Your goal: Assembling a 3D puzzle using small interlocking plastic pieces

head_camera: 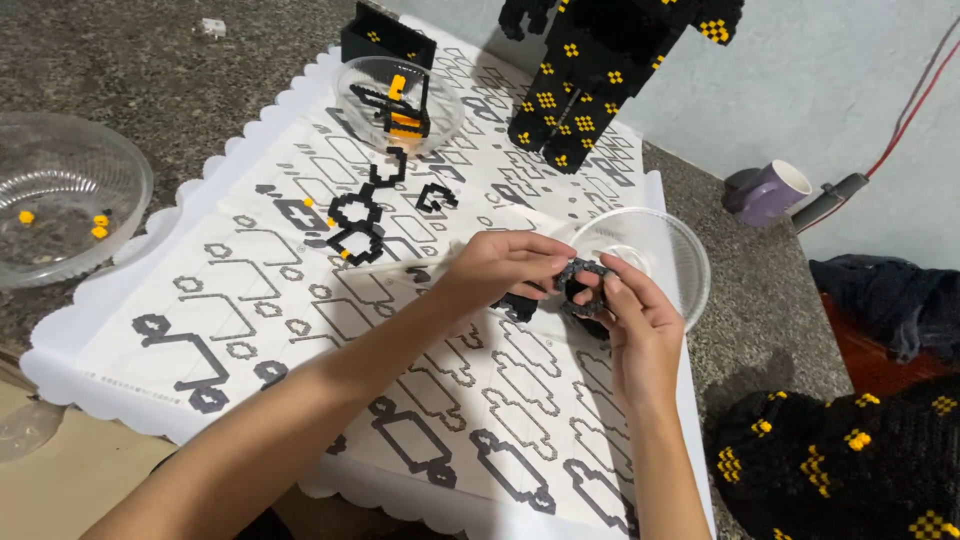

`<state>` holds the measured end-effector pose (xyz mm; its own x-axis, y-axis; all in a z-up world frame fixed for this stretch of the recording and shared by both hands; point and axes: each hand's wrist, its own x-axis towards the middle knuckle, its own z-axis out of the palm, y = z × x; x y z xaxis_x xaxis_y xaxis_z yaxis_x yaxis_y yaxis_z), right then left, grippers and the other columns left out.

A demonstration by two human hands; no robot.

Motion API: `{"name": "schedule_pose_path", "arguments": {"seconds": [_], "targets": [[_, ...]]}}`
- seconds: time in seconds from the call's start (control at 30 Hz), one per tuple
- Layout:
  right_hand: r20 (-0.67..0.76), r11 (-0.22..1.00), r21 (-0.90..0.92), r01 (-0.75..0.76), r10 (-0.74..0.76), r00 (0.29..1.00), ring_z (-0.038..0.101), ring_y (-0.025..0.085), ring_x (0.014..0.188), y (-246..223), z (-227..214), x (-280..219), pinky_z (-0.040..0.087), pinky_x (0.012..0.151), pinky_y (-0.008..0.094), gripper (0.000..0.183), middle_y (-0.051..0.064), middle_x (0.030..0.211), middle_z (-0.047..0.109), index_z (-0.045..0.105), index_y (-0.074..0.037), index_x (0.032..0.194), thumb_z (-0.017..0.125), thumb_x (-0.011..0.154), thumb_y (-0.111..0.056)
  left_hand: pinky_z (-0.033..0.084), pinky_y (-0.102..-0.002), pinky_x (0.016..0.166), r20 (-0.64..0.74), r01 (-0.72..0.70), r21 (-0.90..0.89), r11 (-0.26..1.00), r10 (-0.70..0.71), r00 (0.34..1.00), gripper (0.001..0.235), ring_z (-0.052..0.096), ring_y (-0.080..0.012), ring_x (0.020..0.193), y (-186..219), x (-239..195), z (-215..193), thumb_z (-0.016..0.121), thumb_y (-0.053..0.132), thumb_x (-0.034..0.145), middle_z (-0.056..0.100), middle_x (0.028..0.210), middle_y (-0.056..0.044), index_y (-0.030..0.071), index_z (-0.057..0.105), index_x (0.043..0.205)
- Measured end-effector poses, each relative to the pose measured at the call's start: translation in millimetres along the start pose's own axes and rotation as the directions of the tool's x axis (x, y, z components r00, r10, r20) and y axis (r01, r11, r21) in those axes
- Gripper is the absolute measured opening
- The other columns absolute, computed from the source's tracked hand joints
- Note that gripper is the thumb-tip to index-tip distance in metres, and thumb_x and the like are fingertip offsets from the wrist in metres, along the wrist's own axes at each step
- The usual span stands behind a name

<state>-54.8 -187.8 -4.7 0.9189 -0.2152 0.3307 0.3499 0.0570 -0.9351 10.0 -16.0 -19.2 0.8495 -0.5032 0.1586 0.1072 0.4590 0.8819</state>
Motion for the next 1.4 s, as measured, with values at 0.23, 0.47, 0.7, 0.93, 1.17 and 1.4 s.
{"name": "schedule_pose_path", "arguments": {"seconds": [0.23, 0.47, 0.7, 0.93, 1.17, 1.4], "targets": [[-0.028, 0.997, -0.083, 0.004, -0.007, 1.000, 0.069, 0.025, 0.077, -7, 4, 0, 0.056, 0.066, 0.029, 0.028, 0.022, 0.091, 0.069, 0.060, 0.006, 0.115, 0.054, 0.092, -0.009, 0.057, -0.031, 0.076, 0.009, -0.038, 0.062, 0.997, 0.038, 0.999, 0.047, 0.068, -0.0186, 0.081, 7, -7, 7, 0.077, 0.024, 0.073, 0.068, 0.092, -0.015, -0.003, 0.065, 0.110], [0.019, 0.616, -0.767, 0.178, -0.256, 0.967, 0.068, 0.028, 0.083, -1, -24, 10, 0.055, 0.071, 0.035, 0.021, 0.016, 0.093, 0.070, 0.066, -0.005, 0.112, 0.059, 0.092, -0.007, 0.059, -0.033, 0.074, -0.145, -0.121, 0.034, 0.992, 0.125, 0.982, 0.043, 0.069, -0.0224, 0.081, 13, -6, 1, 0.074, 0.020, 0.077, 0.069, 0.094, -0.018, -0.004, 0.064, 0.112], [0.143, 0.319, -0.938, 0.132, 0.010, 0.990, 0.055, 0.026, 0.114, 11, -22, 11, 0.043, 0.098, 0.039, 0.037, 0.009, 0.111, 0.065, 0.062, -0.010, 0.120, 0.064, 0.083, -0.013, 0.059, -0.030, 0.069, -0.194, -0.111, 0.058, 0.992, 0.120, 0.974, 0.042, 0.069, -0.0224, 0.080, 19, -5, 1, 0.074, 0.019, 0.077, 0.069, 0.093, -0.019, -0.003, 0.065, 0.111], [0.244, 0.332, -0.900, 0.281, -0.150, 0.958, 0.060, 0.033, 0.102, 24, -38, 14, 0.047, 0.091, 0.043, 0.032, 0.014, 0.100, 0.066, 0.067, -0.008, 0.109, 0.072, 0.078, -0.013, 0.059, -0.035, 0.070, -0.200, -0.123, 0.063, 0.990, 0.133, 0.971, 0.045, 0.069, -0.0273, 0.082, -15, 13, -7, 0.074, 0.017, 0.077, 0.068, 0.095, -0.022, -0.007, 0.062, 0.113], [0.244, 0.201, -0.926, 0.318, -0.323, 0.914, 0.062, 0.029, 0.084, 38, -51, 19, 0.049, 0.080, 0.040, 0.011, 0.008, 0.085, 0.066, 0.072, -0.013, 0.096, 0.075, 0.085, -0.012, 0.058, -0.031, 0.064, -0.166, -0.191, 0.009, 0.981, 0.190, 0.968, 0.042, 0.069, -0.0237, 0.079, -2, -2, -1, 0.077, 0.022, 0.074, 0.069, 0.093, -0.019, -0.001, 0.067, 0.107], [0.099, 0.559, -0.772, 0.302, -0.364, 0.926, 0.063, 0.031, 0.081, 23, -35, 13, 0.051, 0.071, 0.037, 0.010, 0.019, 0.093, 0.062, 0.067, 0.001, 0.108, 0.060, 0.102, -0.004, 0.059, -0.031, 0.069, -0.105, -0.179, 0.027, 0.984, 0.181, 0.978, 0.041, 0.069, -0.0235, 0.085, -2, -6, 5, 0.074, 0.021, 0.080, 0.068, 0.098, -0.018, 0.001, 0.065, 0.114]]}}
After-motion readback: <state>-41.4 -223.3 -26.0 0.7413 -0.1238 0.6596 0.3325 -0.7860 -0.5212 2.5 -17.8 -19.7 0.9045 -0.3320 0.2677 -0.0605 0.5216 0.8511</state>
